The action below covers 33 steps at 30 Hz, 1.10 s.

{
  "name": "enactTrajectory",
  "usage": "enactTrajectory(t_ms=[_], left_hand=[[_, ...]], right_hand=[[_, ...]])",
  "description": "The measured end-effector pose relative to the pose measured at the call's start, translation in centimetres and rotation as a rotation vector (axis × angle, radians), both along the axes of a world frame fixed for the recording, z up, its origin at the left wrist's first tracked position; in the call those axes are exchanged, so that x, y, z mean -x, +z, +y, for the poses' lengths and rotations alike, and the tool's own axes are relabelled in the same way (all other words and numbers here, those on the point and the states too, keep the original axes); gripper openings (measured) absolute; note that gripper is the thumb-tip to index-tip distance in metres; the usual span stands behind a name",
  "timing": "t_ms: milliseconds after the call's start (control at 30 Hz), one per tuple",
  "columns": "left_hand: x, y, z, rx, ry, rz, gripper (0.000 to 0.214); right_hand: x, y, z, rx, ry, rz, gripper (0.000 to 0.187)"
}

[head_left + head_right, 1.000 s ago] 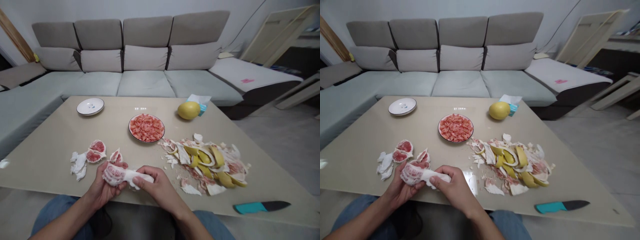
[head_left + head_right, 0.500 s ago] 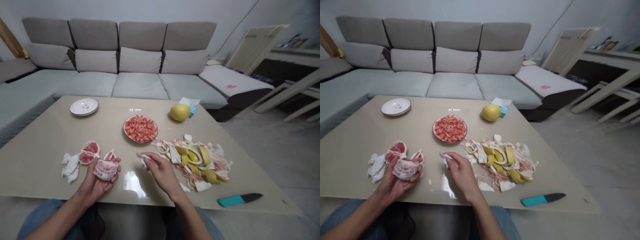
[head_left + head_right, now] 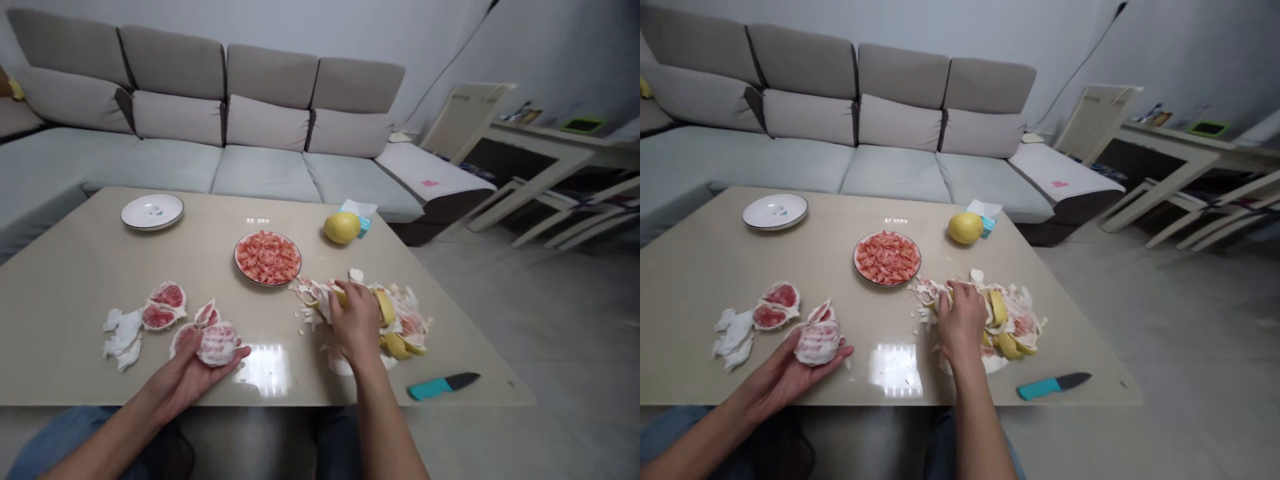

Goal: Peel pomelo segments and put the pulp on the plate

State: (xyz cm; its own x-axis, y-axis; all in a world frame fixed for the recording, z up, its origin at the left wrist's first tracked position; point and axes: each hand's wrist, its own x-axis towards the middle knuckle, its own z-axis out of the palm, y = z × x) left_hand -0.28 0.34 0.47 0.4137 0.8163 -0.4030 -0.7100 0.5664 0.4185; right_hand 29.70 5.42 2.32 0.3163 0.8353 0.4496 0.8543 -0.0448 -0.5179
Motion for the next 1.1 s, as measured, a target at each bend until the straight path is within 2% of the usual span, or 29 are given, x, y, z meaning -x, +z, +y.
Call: enactTrajectory(t_ms=[67, 100, 167, 200, 233, 267, 367, 433, 633, 767, 867, 967, 1033, 1100], left_hand=[[-0.3, -0.1, -0.1, -0.02, 0.011, -0.01, 0.075], [-0.5, -0.1, -0.1, -0.054, 0.027, -0.002, 0.071], [-0.8, -0.1, -0.2, -0.151, 0.083, 0.034, 0.061], [-0.9, -0.1, -0.2, -0.196, 0.097, 0.063, 0.058], [-1.0, -0.1, -0.2, -0.233, 0.103, 0.093, 0.059], [-1.0, -0.1, -0.2, -0.261, 0.104, 0.124, 0.061], [-1.3, -0.1, -0.2, -0.292, 0.129, 0.19, 0.067], [-1.5, -0.1, -0.3, -0.278, 0.149, 0.205, 0.068], [-2.5, 0.3, -0.5, -0.244, 0.157, 0.237, 0.077], [-2.7, 0.4, -0.5, -0.221, 0.207, 0.296, 0.083], [-2.9, 0.3, -0.6, -0.213, 0.253, 0.355, 0.075], [-3.0, 0.2, -0.8, -0.242, 0.231, 0.357, 0.051], [-2.9, 0.2, -0.9, -0.274, 0.195, 0.333, 0.039], [-2.7, 0.3, -0.8, -0.291, 0.184, 0.316, 0.039]], right_hand=[[2.5, 0.5, -0.8, -0.013, 0.121, 0.073, 0.018], [4.1, 0.7, -1.4, -0.007, 0.256, 0.2, 0.019], [7.2, 0.9, -3.1, 0.102, 0.542, 0.413, 0.018], [8.7, 0.9, -4.0, 0.153, 0.637, 0.489, 0.013], [9.9, 0.7, -4.8, 0.18, 0.706, 0.535, 0.01], [10.9, 0.5, -5.5, 0.173, 0.742, 0.556, 0.015], [12.4, -0.4, -6.5, 0.084, 0.745, 0.524, 0.033], [12.5, -0.9, -6.6, 0.003, 0.738, 0.448, 0.036], [12.0, -1.2, -6.2, -0.217, 0.728, 0.159, 0.021], [12.1, -1.7, -6.4, -0.404, 0.683, -0.167, 0.021], [12.7, -2.1, -6.3, -0.519, 0.651, -0.306, 0.019], [13.0, -2.0, -5.9, -0.489, 0.646, -0.204, 0.013], [12.8, -1.6, -5.5, -0.374, 0.656, 0.003, 0.012], [12.3, -1.1, -5.2, -0.238, 0.692, 0.225, 0.013]])
